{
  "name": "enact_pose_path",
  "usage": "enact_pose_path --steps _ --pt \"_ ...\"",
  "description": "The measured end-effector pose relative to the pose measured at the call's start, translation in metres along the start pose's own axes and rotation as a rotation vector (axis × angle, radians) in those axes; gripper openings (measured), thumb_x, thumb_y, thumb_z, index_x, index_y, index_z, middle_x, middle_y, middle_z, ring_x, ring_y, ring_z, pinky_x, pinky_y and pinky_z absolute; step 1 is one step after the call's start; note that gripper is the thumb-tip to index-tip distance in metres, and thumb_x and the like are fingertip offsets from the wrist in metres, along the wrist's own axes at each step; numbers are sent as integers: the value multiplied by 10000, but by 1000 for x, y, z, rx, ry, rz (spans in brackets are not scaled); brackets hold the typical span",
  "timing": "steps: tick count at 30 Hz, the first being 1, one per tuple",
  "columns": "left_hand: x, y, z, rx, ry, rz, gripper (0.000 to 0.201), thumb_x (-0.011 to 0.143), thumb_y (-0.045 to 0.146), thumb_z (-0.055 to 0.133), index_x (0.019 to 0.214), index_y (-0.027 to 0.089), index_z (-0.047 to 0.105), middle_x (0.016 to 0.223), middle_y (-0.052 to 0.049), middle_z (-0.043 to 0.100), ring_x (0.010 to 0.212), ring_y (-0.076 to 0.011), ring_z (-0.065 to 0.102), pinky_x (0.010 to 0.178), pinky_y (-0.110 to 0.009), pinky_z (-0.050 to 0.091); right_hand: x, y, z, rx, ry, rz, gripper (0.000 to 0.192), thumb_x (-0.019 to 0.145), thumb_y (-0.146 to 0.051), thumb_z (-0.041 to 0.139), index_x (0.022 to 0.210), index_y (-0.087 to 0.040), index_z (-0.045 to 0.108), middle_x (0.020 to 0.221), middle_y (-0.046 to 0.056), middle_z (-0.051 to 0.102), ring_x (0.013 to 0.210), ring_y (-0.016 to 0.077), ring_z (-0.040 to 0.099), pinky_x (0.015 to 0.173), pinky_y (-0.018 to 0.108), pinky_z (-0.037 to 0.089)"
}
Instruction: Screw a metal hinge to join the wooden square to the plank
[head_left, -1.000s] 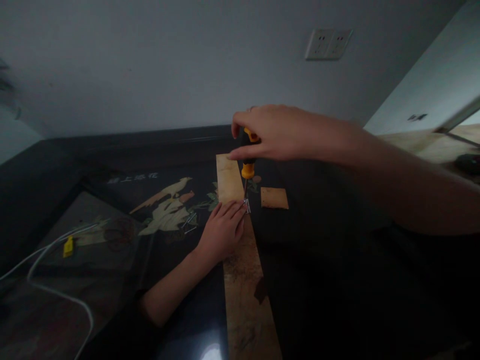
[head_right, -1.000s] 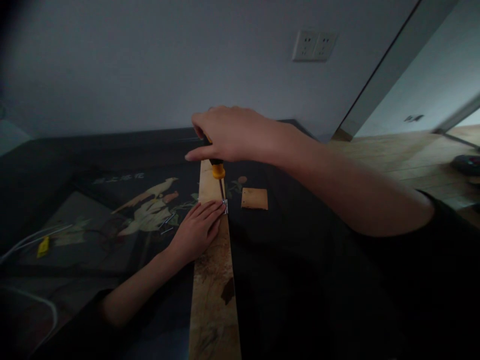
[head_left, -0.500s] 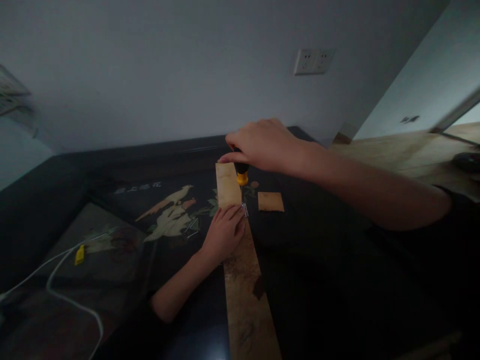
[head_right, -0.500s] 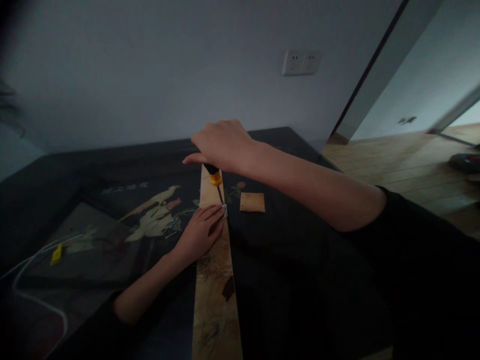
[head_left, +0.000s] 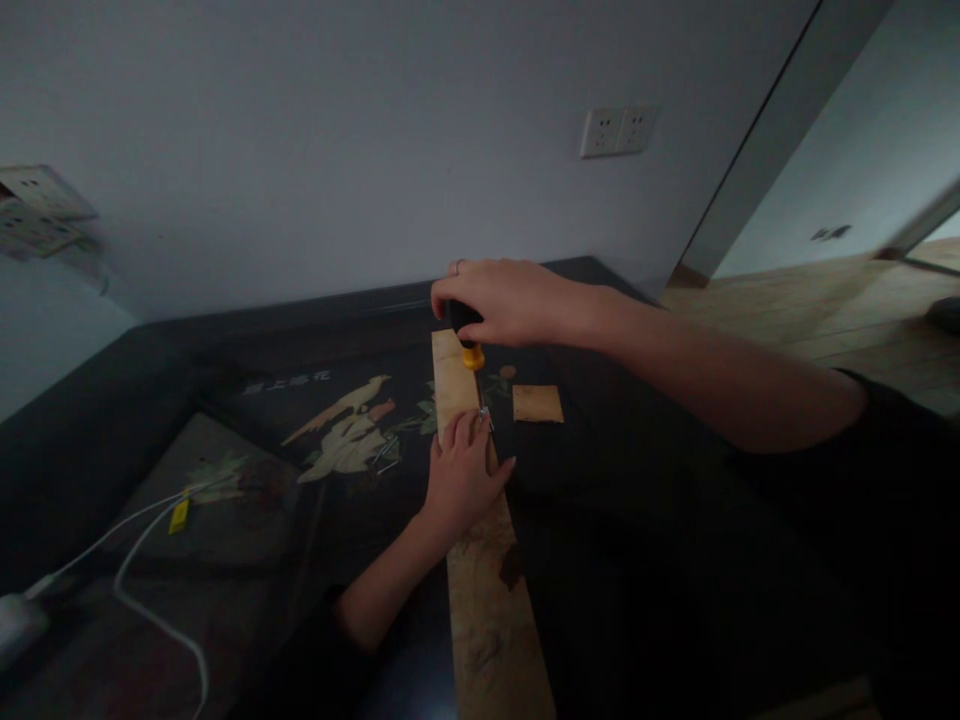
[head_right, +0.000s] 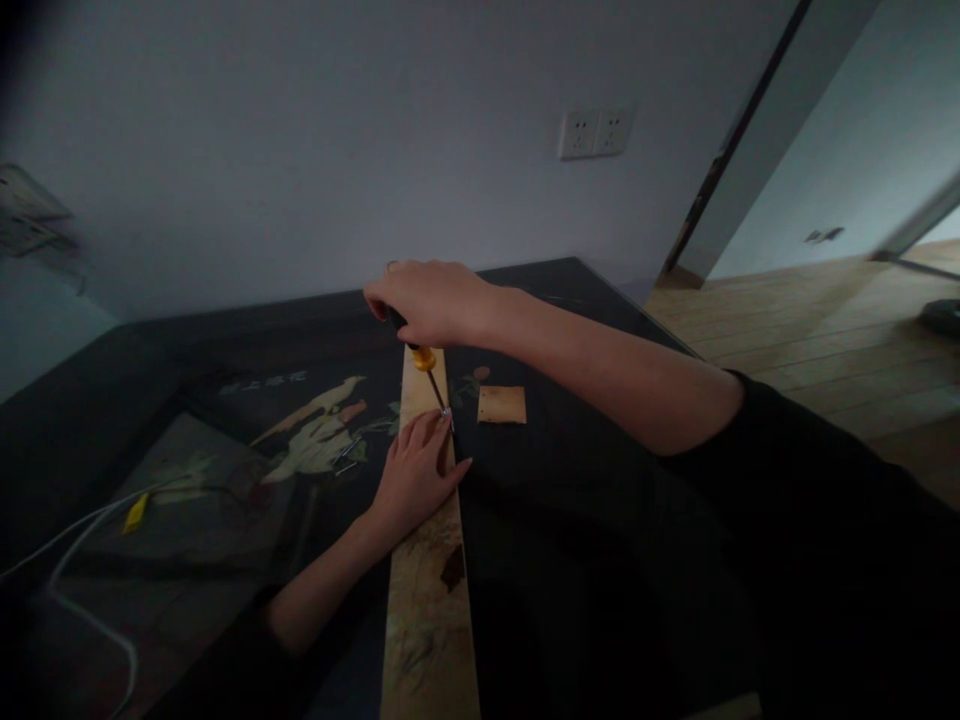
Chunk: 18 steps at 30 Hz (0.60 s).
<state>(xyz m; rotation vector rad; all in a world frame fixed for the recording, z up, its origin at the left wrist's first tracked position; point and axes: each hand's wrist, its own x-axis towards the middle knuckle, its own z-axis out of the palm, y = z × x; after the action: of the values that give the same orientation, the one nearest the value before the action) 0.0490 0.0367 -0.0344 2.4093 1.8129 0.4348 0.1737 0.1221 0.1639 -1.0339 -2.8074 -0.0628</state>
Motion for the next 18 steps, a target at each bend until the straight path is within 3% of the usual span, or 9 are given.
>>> enact_pose_path --steps 8,18 --pt "-1 -7 4 15 44 33 612 879 415 534 1398 105 438 1436 -202 435 1351 -328 383 1084 -491 367 0 6 3 42 28 12 271 817 -181 603 1083 -177 652 1139 101 598 1007 229 543 755 320 368" --pt "-4 -5 6 15 26 51 668 875 488 524 1442 169 372 1514 -154 390 1414 -328 315 1069 -534 369 3 11 1 70 -3 -32 338 779 -163 637 1116 -187 656 1096 81 641 994 217 564 789 321 385"
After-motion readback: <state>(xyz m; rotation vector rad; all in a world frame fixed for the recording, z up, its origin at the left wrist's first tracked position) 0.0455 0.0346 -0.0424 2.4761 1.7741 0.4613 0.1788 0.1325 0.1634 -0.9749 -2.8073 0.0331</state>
